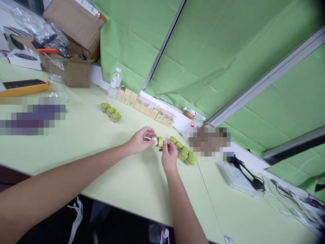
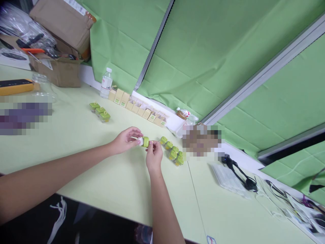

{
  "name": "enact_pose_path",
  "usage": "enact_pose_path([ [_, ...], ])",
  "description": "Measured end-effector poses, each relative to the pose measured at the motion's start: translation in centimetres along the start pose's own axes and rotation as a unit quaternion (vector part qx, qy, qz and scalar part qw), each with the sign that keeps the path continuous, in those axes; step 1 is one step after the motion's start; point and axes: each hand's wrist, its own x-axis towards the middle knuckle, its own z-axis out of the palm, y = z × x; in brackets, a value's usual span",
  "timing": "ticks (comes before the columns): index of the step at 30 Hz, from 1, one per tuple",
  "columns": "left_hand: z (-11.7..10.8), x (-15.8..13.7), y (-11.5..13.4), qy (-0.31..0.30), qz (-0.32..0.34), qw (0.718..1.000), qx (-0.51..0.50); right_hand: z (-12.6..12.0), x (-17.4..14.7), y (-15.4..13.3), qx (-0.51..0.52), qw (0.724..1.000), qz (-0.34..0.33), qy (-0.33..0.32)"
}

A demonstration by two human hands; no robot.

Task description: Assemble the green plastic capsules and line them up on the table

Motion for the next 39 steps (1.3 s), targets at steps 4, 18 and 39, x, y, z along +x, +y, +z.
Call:
enact_pose_path([
  [4, 0.0, 0.2, 0.3, 0.031, -0.046, 0.998, -0.032, 0.2, -0.1, -0.2, 0.016, 1.000, -0.007, -0.002],
  [18, -0.2, 0.1, 0.8, 0.027, -0.092, 0.994, -0.043, 0.2, -0.2, -0.5, 0.022, 0.999, -0.024, 0.006],
  [39, 0.0, 0.0, 0.9, 0.042, -0.098, 0.992, -0.068, 0.5, -0.4, -0.2, 0.016, 0.999, -0.030, 0.002],
])
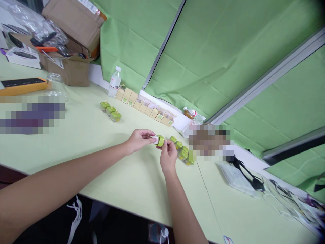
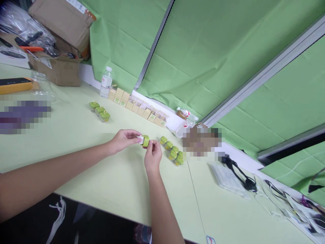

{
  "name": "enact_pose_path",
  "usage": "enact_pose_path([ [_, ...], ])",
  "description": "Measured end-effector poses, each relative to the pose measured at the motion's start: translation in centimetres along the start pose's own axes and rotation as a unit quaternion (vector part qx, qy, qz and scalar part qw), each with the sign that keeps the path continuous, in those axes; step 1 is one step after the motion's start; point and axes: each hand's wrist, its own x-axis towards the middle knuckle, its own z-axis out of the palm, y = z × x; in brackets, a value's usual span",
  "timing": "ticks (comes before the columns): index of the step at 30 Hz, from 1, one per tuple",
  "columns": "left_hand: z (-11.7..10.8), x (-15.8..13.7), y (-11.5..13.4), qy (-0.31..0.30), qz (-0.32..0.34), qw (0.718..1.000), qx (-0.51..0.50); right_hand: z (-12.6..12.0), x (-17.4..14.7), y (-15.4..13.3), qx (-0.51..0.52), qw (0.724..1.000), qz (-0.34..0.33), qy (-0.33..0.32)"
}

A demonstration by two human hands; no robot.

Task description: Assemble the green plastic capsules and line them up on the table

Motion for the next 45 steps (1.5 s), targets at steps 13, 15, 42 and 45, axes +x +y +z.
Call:
enact_pose_path([
  [13, -0.2, 0.2, -0.6, -0.006, 0.051, 0.995, 0.080, 0.6, -0.2, 0.2, 0.084, 0.995, 0.050, 0.000],
  [15, -0.1, 0.2, -0.8, 0.001, 0.056, 0.995, 0.085, 0.6, -0.2, 0.2, 0.104, 0.992, 0.067, -0.004],
  [42, 0.6, -0.5, -0.3, 0.013, 0.131, 0.976, 0.174, 1.2, -1.2, -2.0, 0.238, 0.954, 0.168, -0.072],
  [45, 0.8, -0.8, -0.2, -0.005, 0.173, 0.962, 0.212, 1.2, -1.1, -2.0, 0.263, 0.943, 0.184, -0.091],
])
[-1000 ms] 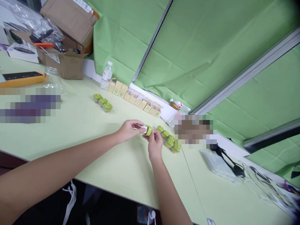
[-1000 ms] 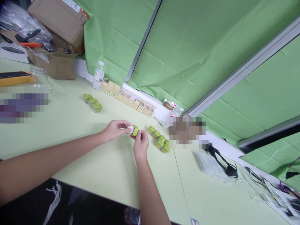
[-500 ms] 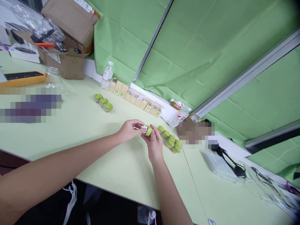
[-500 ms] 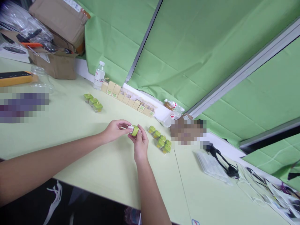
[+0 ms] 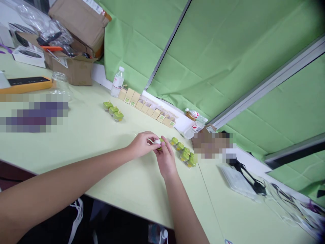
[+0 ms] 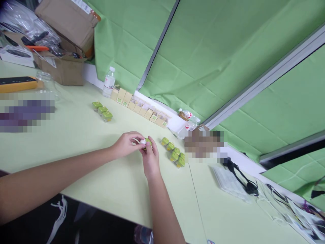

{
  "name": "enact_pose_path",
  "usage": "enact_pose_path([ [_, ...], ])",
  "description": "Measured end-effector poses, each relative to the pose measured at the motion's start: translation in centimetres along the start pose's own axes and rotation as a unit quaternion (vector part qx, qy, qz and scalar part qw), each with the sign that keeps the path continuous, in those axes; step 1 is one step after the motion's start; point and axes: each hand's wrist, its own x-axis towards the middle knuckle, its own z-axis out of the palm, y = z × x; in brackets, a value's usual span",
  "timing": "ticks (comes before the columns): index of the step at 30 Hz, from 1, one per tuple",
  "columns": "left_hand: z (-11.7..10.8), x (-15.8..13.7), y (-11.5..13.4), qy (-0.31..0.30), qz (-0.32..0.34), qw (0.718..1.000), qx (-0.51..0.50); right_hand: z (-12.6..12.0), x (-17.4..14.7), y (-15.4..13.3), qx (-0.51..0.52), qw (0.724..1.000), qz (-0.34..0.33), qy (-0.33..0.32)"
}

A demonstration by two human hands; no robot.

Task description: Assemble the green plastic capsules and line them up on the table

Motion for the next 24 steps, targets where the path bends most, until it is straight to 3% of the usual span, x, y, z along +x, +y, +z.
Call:
enact_pose_path([
  [14, 0.1, -0.8, 0.7, -0.058, 0.098, 0.992, 0.059, -0.5, 0.3, -1.2, 0.072, 0.991, 0.099, -0.058],
  [24, -0.1, -0.7, 0.9, -0.073, 0.128, 0.987, 0.066, -0.7, 0.2, -1.5, 0.071, 0.990, 0.110, -0.052],
])
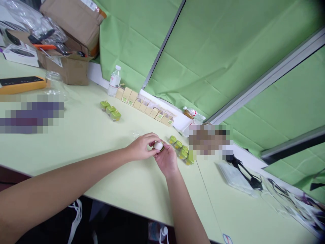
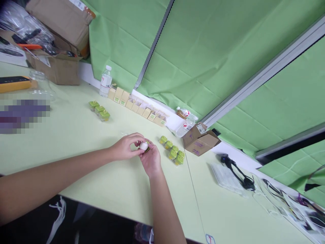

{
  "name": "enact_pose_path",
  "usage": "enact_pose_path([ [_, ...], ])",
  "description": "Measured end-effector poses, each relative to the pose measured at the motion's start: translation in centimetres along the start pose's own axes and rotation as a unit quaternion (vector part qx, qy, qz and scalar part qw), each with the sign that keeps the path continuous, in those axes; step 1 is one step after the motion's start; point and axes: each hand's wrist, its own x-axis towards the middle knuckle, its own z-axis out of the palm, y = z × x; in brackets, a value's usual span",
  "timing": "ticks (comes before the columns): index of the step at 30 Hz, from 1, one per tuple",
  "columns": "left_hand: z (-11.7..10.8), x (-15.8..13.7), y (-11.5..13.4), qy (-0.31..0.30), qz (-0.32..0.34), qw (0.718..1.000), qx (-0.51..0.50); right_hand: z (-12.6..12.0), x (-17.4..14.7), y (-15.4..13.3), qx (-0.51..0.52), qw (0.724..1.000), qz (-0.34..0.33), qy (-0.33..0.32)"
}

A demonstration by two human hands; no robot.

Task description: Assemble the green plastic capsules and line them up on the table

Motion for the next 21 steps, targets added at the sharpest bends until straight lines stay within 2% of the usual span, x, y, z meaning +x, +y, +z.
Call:
enact_pose_path([
  [21, -0.19, 0.00, 0.21, -0.026, 0.020, 0.999, 0.002, 0.11, -0.20, -0.13, -0.002, 1.000, 0.009, 0.014],
])
